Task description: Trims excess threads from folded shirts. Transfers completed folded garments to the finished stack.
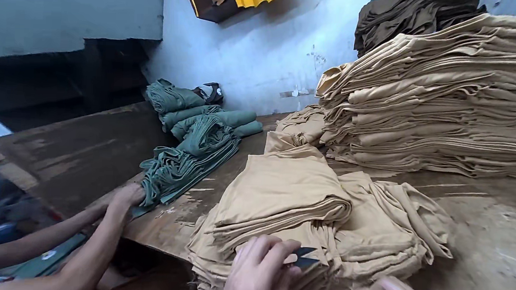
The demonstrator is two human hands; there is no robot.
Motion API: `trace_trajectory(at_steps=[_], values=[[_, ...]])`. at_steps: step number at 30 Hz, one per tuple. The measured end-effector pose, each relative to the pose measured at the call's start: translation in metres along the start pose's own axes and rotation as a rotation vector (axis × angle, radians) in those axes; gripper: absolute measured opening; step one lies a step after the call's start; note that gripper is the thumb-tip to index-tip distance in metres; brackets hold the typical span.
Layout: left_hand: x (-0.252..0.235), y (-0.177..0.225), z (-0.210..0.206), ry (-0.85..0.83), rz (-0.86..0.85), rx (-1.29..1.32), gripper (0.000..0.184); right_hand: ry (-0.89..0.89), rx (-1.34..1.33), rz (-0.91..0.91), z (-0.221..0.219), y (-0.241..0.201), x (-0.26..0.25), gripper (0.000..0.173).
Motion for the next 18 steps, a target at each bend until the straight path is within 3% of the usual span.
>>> trace_trajectory(at_steps=[2, 4, 6, 8, 10, 12, 15, 17, 18], values=[[0.0, -0.003, -0.001, -0.088, 0.04, 0.045, 0.034, 0.143, 0.074, 0.002, -0.001, -0.015, -0.01, 0.024], [-0.001, -0.005, -0.005, -0.074, 0.054, 0.101, 0.023, 0.224, 0.153, 0.022, -0.011, -0.034, -0.025, 0.033], [-0.006, -0.006, -0.005, -0.048, 0.044, 0.163, 0.023, 0.276, 0.148, 0.04, -0.027, -0.042, -0.043, 0.034], [-0.015, -0.009, -0.003, -0.028, 0.036, 0.2, 0.023, 0.368, -0.08, 0.057, -0.041, -0.036, -0.059, 0.019], [-0.026, -0.018, -0.004, 0.003, 0.068, 0.222, 0.019, 0.424, -0.493, 0.035, -0.052, -0.018, -0.076, 0.021], [-0.037, -0.031, -0.011, -0.029, 0.131, 0.329, 0.013, 0.41, -0.697, 0.013, -0.056, -0.004, -0.087, 0.024], [-0.046, -0.042, -0.026, -0.156, 0.251, 0.528, 0.016, 0.282, -0.382, 0.156, -0.056, -0.011, -0.084, 0.048], [-0.048, -0.044, -0.03, -0.202, 0.316, 0.618, 0.022, 0.38, 0.023, 0.288, -0.05, -0.018, -0.066, 0.021], [-0.047, -0.043, -0.031, -0.22, 0.328, 0.661, 0.026, 0.461, 0.134, 0.343, -0.045, -0.019, -0.056, 0.017]])
Point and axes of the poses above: each hand's wrist, its own x-axis away from the middle knuckle, its own z-axis out of the back of the hand, y = z × x, the point moved 6 cm from there along -x, towards the middle knuckle, and after that the axes turned 5 degrees about z, right-handed, at the moved point
